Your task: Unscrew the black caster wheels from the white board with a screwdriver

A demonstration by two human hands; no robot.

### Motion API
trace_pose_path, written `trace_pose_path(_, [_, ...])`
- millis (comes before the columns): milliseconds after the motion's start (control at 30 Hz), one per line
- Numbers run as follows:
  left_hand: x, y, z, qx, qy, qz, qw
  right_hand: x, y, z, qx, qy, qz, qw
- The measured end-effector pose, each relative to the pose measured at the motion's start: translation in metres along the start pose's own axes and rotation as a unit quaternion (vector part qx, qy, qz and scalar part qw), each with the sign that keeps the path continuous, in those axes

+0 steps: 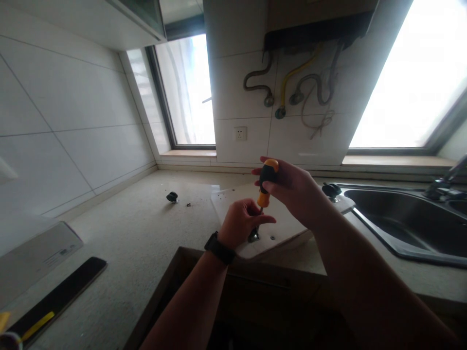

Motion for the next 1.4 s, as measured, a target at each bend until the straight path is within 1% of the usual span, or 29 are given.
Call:
trace_pose_path(200, [-0.001,-0.003,0.004,-0.006,-0.028,-0.028,0.999,-0.007,0.002,0.002,-0.019,0.003,0.024,1.000])
trace_pose_path(300, [-0.002,-0.006,0.006,-0.004,-0.018,-0.035,0.999,-0.012,0.002,0.004,-0.019,0.016,0.048,0.999])
trace_pose_path(400, [-0.003,-0.008,0.004,-0.016,-0.005,-0.034,0.999,-0.017,0.002,0.001,-0.025,0.033,0.080,0.996])
trace_pose_path(467, [-0.006,-0.009,0.001,-0.029,0.000,-0.024,0.999,-0.022,0.002,-0.002,-0.033,0.036,0.106,0.993])
trace_pose_path(567, [-0.014,-0.012,-0.005,-0.036,-0.033,-0.006,0.999,-0.035,-0.002,-0.006,-0.041,0.031,0.154,0.987])
trace_pose_path(633, [-0.020,-0.017,-0.005,-0.026,-0.051,0.010,0.998,-0.043,-0.007,-0.008,-0.043,0.028,0.186,0.981])
trace_pose_path(700, [-0.024,-0.023,-0.002,-0.013,-0.046,0.030,0.998,-0.051,-0.012,-0.010,-0.050,0.029,0.220,0.974])
trace_pose_path(800, [-0.029,-0.037,0.003,0.003,-0.045,0.069,0.997,-0.060,-0.021,-0.009,-0.067,0.052,0.281,0.956])
trace_pose_path(867, [-0.029,-0.046,0.004,0.009,-0.052,0.091,0.994,-0.065,-0.028,-0.005,-0.079,0.073,0.318,0.942])
trace_pose_path(967, [-0.025,-0.057,0.003,0.016,-0.026,0.097,0.995,-0.070,-0.041,0.007,-0.087,0.101,0.349,0.928])
trace_pose_path(1167, [-0.017,-0.068,0.004,0.051,0.072,0.105,0.991,-0.080,-0.071,0.038,-0.052,0.124,0.393,0.910])
trace_pose_path(1267, [-0.015,-0.068,0.005,0.066,0.091,0.108,0.988,-0.080,-0.080,0.048,-0.027,0.141,0.398,0.906])
trace_pose_path(1400, [-0.014,-0.067,0.007,0.079,0.104,0.104,0.986,-0.076,-0.083,0.050,-0.012,0.173,0.406,0.897])
Point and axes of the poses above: each hand's wrist, its own y-axis towards the middle knuckle, its own x-axis out of the palm, z = x × y, the point moved 4 cm from there along y, towards the middle knuckle, and after that the axes turned 14 degrees about -x, right-handed, at the moved point
